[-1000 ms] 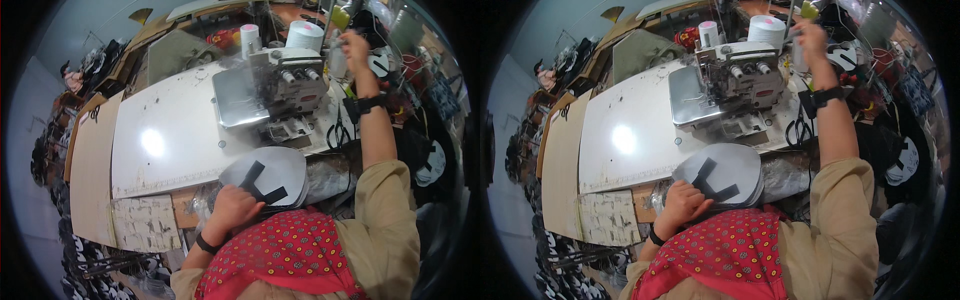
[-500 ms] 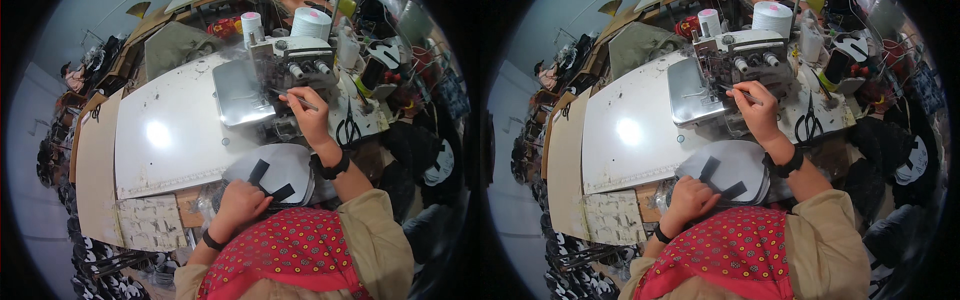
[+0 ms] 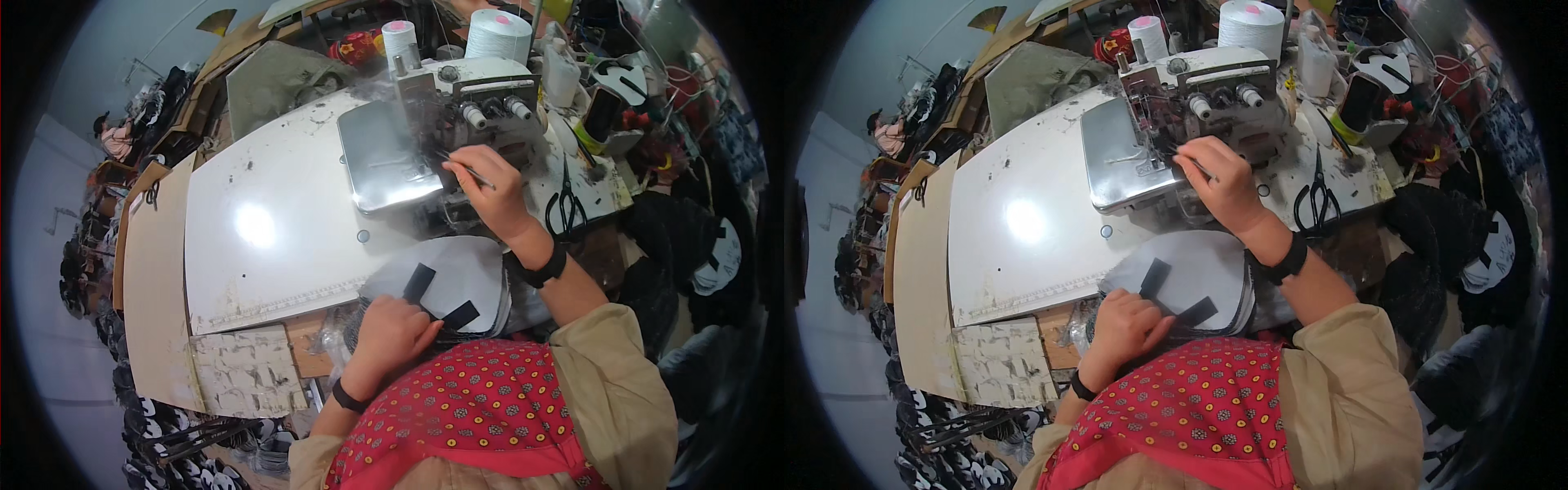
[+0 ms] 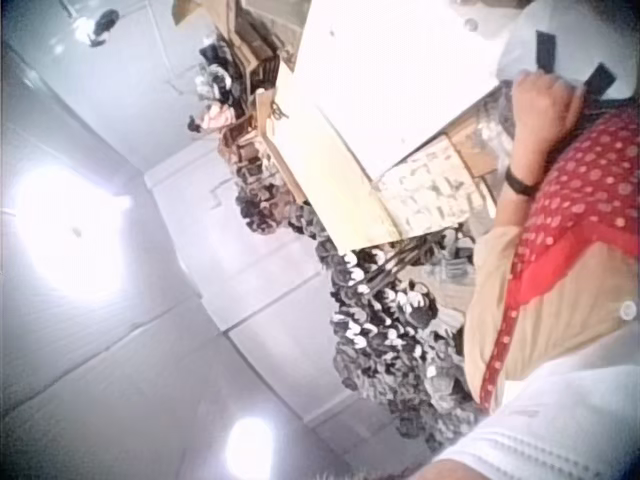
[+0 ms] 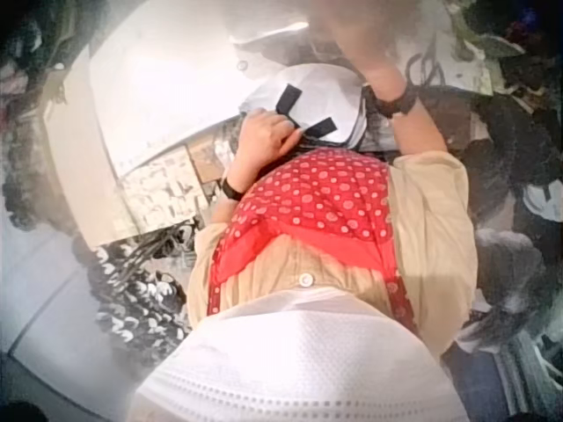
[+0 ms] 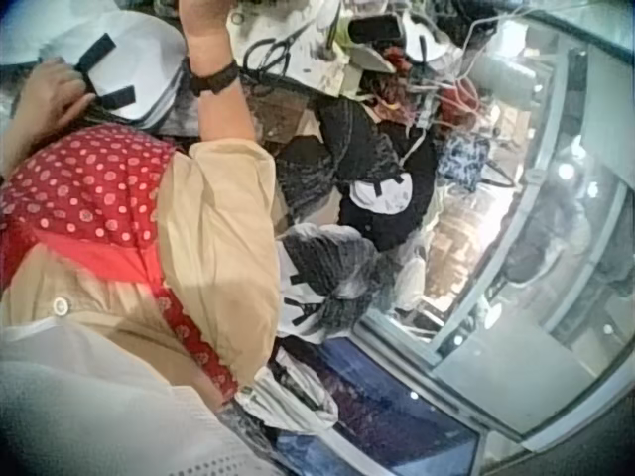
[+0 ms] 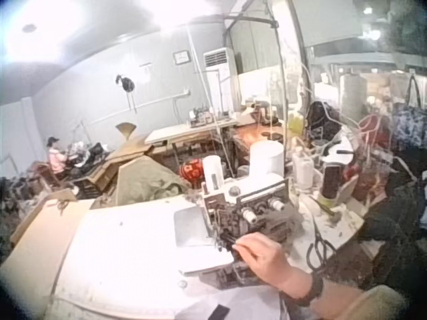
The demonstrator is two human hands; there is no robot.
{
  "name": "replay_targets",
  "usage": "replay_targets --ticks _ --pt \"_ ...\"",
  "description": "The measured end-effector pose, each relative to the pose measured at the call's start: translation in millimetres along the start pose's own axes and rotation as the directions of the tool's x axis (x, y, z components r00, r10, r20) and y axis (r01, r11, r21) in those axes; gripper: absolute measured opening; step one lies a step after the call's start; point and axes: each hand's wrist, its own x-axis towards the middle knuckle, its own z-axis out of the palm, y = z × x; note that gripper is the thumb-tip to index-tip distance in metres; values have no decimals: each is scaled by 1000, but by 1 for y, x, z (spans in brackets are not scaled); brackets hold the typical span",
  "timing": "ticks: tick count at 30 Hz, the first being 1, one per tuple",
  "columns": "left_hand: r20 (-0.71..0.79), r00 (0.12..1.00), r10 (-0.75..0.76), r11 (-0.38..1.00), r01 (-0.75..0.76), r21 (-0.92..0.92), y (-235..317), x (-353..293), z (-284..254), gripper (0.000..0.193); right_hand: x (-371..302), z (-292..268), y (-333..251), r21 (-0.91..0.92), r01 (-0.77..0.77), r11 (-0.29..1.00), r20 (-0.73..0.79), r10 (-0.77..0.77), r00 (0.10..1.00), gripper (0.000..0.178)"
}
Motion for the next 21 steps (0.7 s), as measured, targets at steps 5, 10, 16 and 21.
replay_targets --ticks 5,10,16,21 --pt "28 999 -17 999 16 34 3 -2 -1 28 -10 -6 -12 6 -115 993 11 115 993 14" --pt "-10 999 -35 999 35 -28 -1 1 5 31 -4 1 -6 -141 185 973 78 -175 981 12" --pt "1 999 -43 999 43 -4 4 1 2 31 -10 -6 -15 -109 129 986 26 -127 992 13" --pt "18 999 -49 999 49 -6 1 0 2 32 -21 -8 -10 -203 111 973 130 -86 988 13"
